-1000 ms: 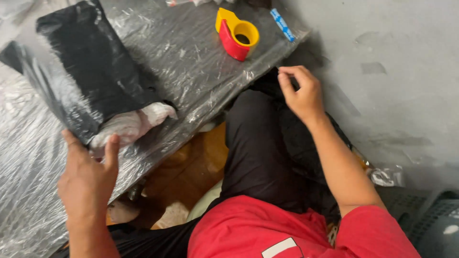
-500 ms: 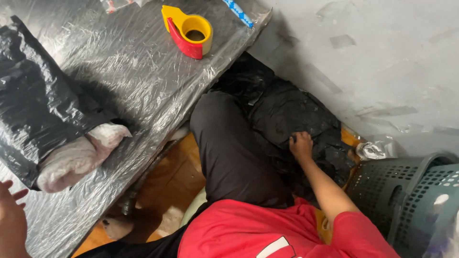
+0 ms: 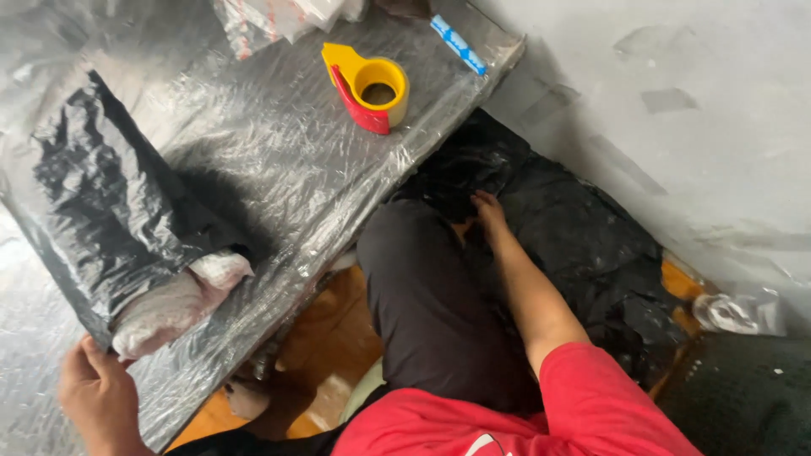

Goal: Rolling a compressed pillow, securing it with tape, and placing it into a black plastic shipping bag.

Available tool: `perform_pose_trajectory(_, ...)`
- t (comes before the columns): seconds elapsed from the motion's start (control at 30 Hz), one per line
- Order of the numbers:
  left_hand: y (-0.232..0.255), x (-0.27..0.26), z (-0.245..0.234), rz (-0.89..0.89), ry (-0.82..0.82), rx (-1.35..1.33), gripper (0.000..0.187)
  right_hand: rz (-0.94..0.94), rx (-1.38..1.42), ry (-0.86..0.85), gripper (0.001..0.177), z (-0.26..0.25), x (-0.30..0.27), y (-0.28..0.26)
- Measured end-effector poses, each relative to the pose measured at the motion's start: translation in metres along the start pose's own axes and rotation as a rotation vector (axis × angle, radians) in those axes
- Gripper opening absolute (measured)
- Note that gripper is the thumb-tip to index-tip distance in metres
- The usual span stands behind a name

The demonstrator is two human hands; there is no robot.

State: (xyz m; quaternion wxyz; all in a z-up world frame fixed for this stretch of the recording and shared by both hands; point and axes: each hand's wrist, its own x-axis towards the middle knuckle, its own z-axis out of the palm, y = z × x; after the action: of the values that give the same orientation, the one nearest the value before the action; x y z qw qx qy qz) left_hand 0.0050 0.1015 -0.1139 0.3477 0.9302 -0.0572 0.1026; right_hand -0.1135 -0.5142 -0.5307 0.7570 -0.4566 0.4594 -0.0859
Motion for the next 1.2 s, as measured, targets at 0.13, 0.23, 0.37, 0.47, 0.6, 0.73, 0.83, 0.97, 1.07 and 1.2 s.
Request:
perform_pose_trajectory(0.13, 0.003, 0.001, -0.004, -0.044, 0.012, 0.014, 0.027, 0.187, -0.005, 0.087, 0.065, 0.006, 0.021, -0.009)
perform_pose_trajectory(0.23, -0.006, 0.005, -0.007, -0.062, 0.013, 0.035, 0.03, 0.158, -0.01, 0.224, 0.044, 0.002, 0.047, -0.013)
perform_pose_trajectory(0.37, 0.002, 0.009, -0.009, 0.044, 0.032, 0.004, 0.027, -0.434, -0.122, 0.283, 0.022, -0.004, 0.016, -0.079)
perform_pose_trajectory(0.47, 0.006, 0.011, -0.011, 0.107, 0.021, 0.003, 0.027, -0.71, -0.188, 0.381, 0.018, -0.019, -0.031, -0.144)
perform_pose_trajectory(0.6, -0.018, 0.014, -0.017, 0.052, -0.079, -0.117, 0.03, -0.947, -0.181, 0.445, 0.025, -0.049, -0.089, -0.205)
perform_pose_trajectory(0.73, 0.017, 0.014, -0.023, 0.005, -0.045, -0.067, 0.026, -1.042, -0.185, 0.363, 0.034, -0.043, -0.186, -0.262)
perform_pose_trajectory(0.83, 0.045, 0.014, -0.031, 0.119, 0.0, 0.013, 0.032, -1.198, -0.27, 0.278, 0.039, -0.011, -0.261, -0.306)
perform_pose_trajectory(0.97, 0.107, 0.014, -0.035, 0.252, 0.153, 0.075, 0.024, -1.405, -0.391, 0.15, 0.051, 0.061, -0.335, -0.339)
perform_pose_trajectory(1.07, 0.179, 0.008, -0.034, 0.295, 0.044, -0.232, 0.028, -1.635, -0.599, -0.11, 0.035, 0.142, -0.389, -0.353)
perform_pose_trajectory(1.2, 0.209, 0.008, -0.021, 0.298, -0.366, -0.617, 0.096, -1.79, -0.867, -0.883, 0.038, 0.234, -0.447, -0.345)
